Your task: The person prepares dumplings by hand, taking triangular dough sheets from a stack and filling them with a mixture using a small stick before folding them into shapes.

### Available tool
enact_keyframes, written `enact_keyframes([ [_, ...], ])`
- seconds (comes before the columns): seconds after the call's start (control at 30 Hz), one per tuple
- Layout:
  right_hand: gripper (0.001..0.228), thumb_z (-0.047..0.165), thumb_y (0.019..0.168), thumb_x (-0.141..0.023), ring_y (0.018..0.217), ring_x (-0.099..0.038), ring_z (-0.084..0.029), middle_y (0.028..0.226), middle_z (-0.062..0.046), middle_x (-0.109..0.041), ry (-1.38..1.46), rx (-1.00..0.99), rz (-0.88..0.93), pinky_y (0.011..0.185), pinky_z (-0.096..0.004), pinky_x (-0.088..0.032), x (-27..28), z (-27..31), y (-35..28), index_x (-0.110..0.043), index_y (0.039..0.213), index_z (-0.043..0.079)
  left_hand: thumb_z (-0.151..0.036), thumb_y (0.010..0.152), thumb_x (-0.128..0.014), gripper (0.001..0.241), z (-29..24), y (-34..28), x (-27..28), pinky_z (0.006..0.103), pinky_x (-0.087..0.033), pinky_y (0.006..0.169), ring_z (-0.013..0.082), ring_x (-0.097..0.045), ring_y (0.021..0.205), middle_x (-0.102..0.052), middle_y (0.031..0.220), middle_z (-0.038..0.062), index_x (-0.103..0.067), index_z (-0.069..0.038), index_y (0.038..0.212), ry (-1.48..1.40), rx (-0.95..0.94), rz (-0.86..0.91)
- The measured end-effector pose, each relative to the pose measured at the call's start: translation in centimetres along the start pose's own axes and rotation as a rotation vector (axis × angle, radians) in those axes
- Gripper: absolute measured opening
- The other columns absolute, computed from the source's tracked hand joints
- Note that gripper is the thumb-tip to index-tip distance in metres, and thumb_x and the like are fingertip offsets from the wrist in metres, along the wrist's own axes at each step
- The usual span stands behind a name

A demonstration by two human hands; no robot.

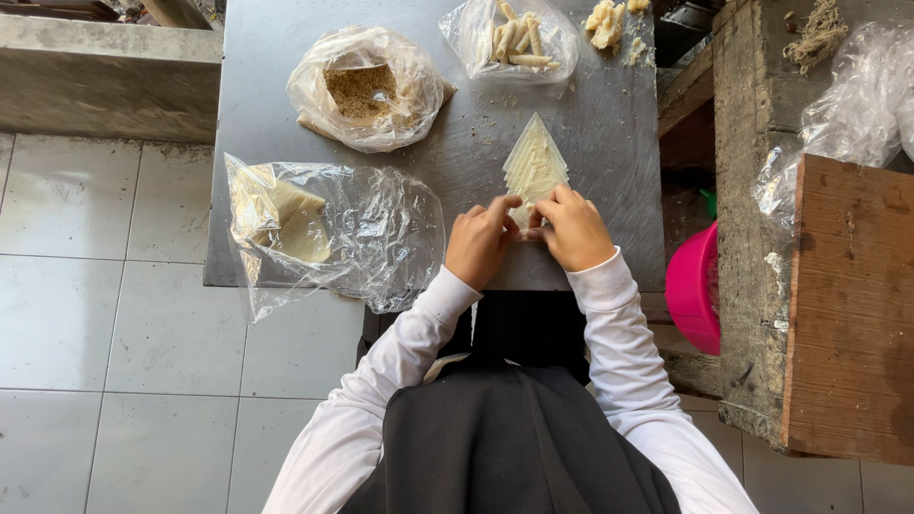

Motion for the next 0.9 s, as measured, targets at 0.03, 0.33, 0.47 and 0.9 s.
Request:
enact_keyframes([
  [0.03, 0.018, 0.015, 0.078, -0.083, 0.095, -0.063, -0.031, 0.096, -0.009, -0.063, 0.007, 0.01, -0.018, 0.083, -0.043, -0.048, 0.0, -0.1, -0.4, -0.071, 0.089, 0.007, -0.011, 0.087, -0.071, 0.043, -0.3, -0.5, 0.1, 0.0396, -0.047, 0.079, 0.0216, -0.067, 0.089, -0.076, 0.09, -0.005, -0.059, -0.014, 0.128, 0.046, -0.039, -0.016],
  [0.33, 0.012, 0.014, 0.089, -0.079, 0.103, -0.057, -0.025, 0.108, -0.004, -0.06, -0.097, 0.056, -0.229, 0.089, -0.042, -0.041, -1.0, -0.1, -3.4, -0.071, 0.097, 0.011, -0.02, 0.096, -0.07, 0.033, -2.2, -1.5, 0.1, 0.036, -0.041, 0.086, 0.0154, -0.064, 0.091, -0.071, 0.088, -0.006, -0.061, -0.017, 0.128, 0.248, -0.14, -0.081],
  [0.47, 0.014, 0.021, 0.084, -0.083, 0.101, -0.056, -0.025, 0.102, -0.003, -0.059, -0.045, -0.075, -0.163, 0.088, -0.043, -0.037, -1.2, -1.2, -3.4, -0.074, 0.091, 0.013, -0.023, 0.09, -0.074, 0.034, -1.1, -1.5, 0.3, 0.0399, -0.039, 0.084, 0.0186, -0.064, 0.09, -0.074, 0.087, -0.005, -0.062, -0.016, 0.122, 0.103, 0.071, -0.024],
  [0.9, 0.022, 0.026, 0.072, -0.087, 0.102, -0.051, -0.025, 0.101, -0.002, -0.055, 0.033, -0.041, -0.165, 0.088, -0.043, -0.032, -0.3, -1.2, -4.2, -0.077, 0.089, 0.017, -0.02, 0.089, -0.073, 0.035, -2.4, -2.4, 1.1, 0.0356, -0.038, 0.082, 0.0147, -0.061, 0.085, -0.074, 0.087, -0.009, -0.062, -0.018, 0.122, 0.177, -0.105, -0.131],
])
Point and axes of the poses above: each hand's wrist, its own y-axis towards the middle knuckle, its own x-axis out of the back of the hand, z = x × y, the point moved 8 cm from there along y, towards the middle knuckle
